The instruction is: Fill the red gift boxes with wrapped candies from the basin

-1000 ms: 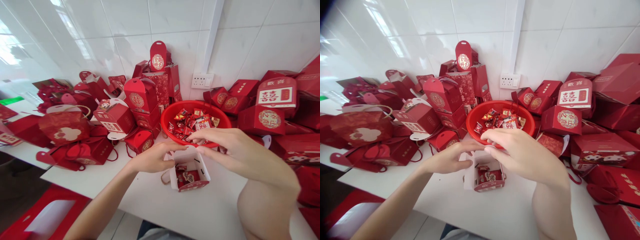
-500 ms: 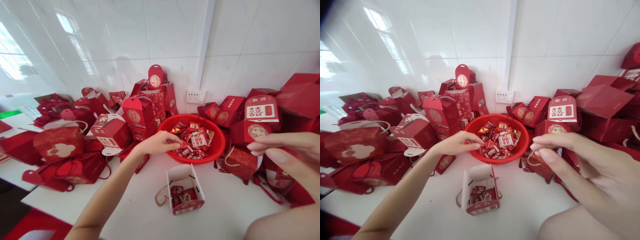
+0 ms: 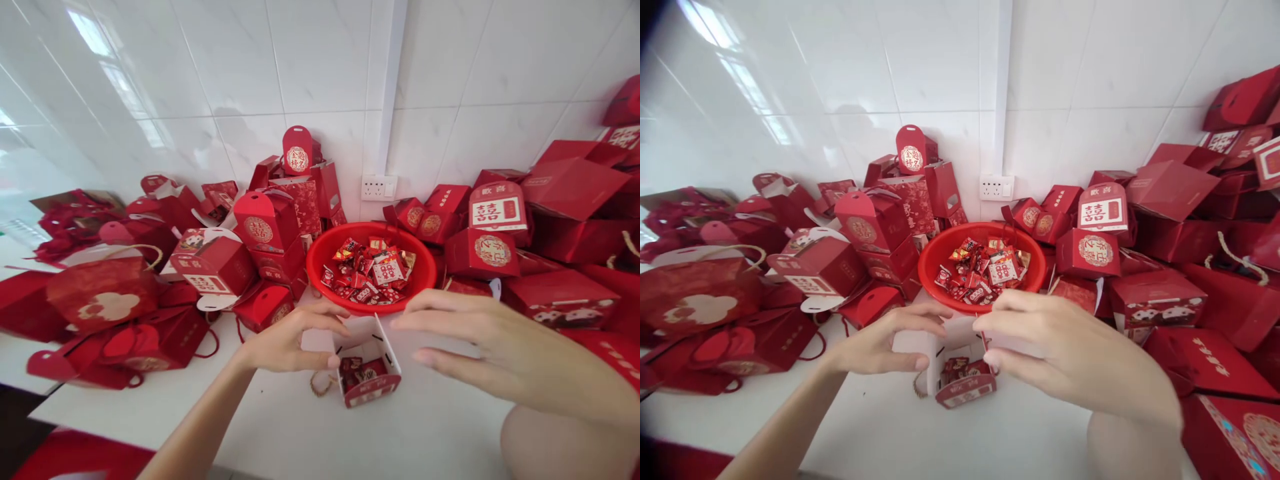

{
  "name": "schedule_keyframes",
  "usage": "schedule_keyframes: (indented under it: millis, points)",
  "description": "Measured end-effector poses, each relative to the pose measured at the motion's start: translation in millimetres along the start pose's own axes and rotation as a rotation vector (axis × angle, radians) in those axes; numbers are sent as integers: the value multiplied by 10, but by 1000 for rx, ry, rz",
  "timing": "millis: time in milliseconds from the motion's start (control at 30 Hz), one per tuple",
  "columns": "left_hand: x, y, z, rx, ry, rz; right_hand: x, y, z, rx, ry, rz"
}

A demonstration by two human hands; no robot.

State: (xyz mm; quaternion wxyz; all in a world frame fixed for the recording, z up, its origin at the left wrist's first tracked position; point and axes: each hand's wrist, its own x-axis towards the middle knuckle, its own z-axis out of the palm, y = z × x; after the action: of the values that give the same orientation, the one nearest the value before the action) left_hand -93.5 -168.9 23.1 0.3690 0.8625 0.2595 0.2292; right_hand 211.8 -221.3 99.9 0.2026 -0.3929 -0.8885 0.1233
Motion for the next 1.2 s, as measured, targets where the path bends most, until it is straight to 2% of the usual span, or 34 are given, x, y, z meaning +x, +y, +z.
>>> schedule_keyframes:
  millis: [33, 100, 167, 233, 300, 467, 600, 667, 833, 1000, 1200]
  points:
    - [-14, 8, 24, 30, 19, -6, 41, -29, 73, -8, -113, -10]
    - [-42, 34, 71, 74, 52, -18, 56, -67, 214, -39, -260, 24]
    - [-70, 60, 120, 91, 68, -24, 0, -80, 328, -69, -319, 97]
    - [-98, 79, 173, 98, 74, -35, -93, -72, 413, -68, -313, 160]
    - [-120, 86, 227, 102, 78, -55, -192, -42, 494, -17, -250, 199]
    - [-163, 54, 360, 66, 155, -56, -364, 74, 821, 156, 24, 315]
    - [-184, 31, 459, 28, 194, -15, -407, 105, 1126, 271, 275, 311]
    - [-185, 41, 497, 47, 186, -2, -414, 95, 1229, 296, 352, 296]
    - [-188, 65, 535, 95, 226, -28, -414, 59, 1343, 378, 443, 353]
    - [-221, 7, 555, 101, 302, -86, -402, 62, 1378, 500, 504, 390]
    - [-214, -88, 652, 102, 409, -161, -537, 208, 1477, 723, 507, 267]
